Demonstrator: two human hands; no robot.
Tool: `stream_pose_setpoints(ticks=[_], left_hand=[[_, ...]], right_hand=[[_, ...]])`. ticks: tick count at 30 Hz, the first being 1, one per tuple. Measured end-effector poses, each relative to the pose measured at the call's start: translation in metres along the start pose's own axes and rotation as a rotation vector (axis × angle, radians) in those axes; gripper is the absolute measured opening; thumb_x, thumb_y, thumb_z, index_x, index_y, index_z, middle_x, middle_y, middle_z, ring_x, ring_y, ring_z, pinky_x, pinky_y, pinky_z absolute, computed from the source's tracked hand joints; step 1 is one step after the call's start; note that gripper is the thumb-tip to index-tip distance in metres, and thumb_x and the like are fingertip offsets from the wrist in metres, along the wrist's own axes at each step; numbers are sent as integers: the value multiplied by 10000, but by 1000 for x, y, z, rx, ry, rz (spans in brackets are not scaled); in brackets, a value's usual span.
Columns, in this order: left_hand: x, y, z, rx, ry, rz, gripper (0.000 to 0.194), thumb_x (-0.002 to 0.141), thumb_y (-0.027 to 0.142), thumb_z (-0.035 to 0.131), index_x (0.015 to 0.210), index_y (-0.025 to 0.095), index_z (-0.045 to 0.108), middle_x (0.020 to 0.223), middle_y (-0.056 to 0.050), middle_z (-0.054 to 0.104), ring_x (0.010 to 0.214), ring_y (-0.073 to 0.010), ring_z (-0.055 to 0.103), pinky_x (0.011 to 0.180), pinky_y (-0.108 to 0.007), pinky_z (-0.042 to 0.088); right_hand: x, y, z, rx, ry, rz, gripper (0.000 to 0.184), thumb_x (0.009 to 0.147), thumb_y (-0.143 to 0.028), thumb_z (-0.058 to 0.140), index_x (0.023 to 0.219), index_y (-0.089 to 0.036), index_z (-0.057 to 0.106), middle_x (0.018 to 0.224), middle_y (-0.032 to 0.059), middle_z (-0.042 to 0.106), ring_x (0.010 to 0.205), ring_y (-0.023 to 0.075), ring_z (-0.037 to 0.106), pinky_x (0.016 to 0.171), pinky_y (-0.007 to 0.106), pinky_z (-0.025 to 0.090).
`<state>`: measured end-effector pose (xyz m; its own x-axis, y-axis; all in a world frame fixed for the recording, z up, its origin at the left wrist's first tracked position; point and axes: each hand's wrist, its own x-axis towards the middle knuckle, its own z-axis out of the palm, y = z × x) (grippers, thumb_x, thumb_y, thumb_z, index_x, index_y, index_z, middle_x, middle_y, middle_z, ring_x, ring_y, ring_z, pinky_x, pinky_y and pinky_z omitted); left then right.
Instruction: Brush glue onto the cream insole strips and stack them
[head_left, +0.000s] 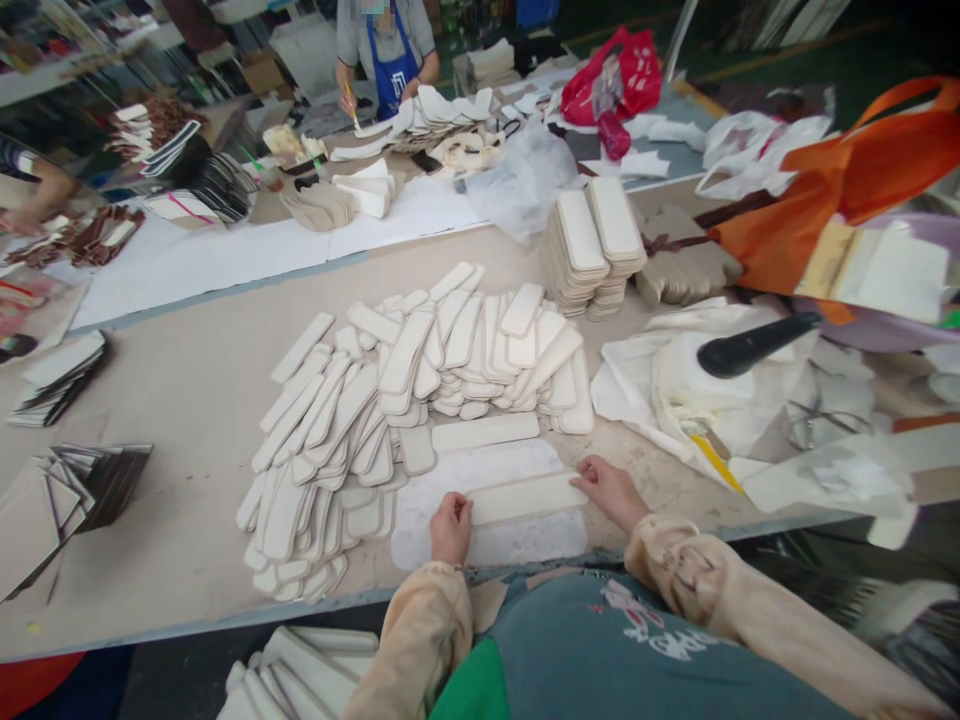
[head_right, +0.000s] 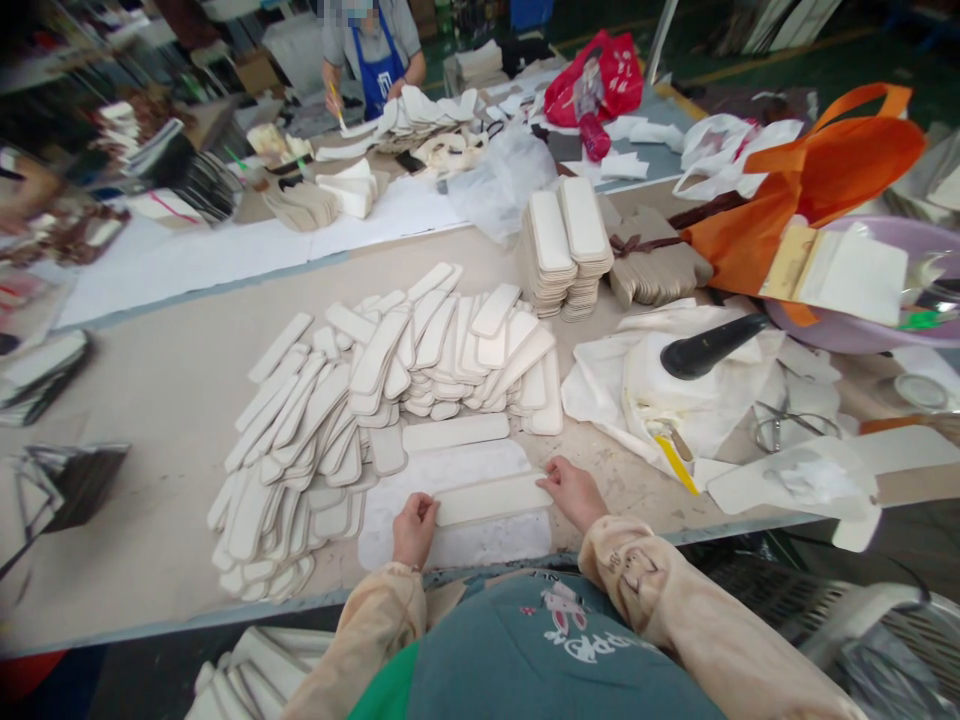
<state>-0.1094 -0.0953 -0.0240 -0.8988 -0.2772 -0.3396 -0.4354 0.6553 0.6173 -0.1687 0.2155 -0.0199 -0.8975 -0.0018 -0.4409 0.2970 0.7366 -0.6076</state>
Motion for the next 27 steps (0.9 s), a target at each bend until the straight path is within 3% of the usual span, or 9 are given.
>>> stream_pose_setpoints(ticks=[16,27], left_hand=[[2,2,0,13,33,35,218,880,350,566,840,138,593,708,19,586,667,-125,579,696,-326,503],[1,-6,-6,-39,-24,-102,242,862,326,599,1007,133,586,849,-13,627,717,-130,605,719,-338,529]], right_hand=[[4,2,3,-78,-16,-12,163,772,-346,597,832,-199,562,687,-7,646,654,162,598,618,255,358],[5,4,3,-101,-33,0,179,798,-370,589,873,-211,557,731,-11,654,685,158,597,634,255,354]])
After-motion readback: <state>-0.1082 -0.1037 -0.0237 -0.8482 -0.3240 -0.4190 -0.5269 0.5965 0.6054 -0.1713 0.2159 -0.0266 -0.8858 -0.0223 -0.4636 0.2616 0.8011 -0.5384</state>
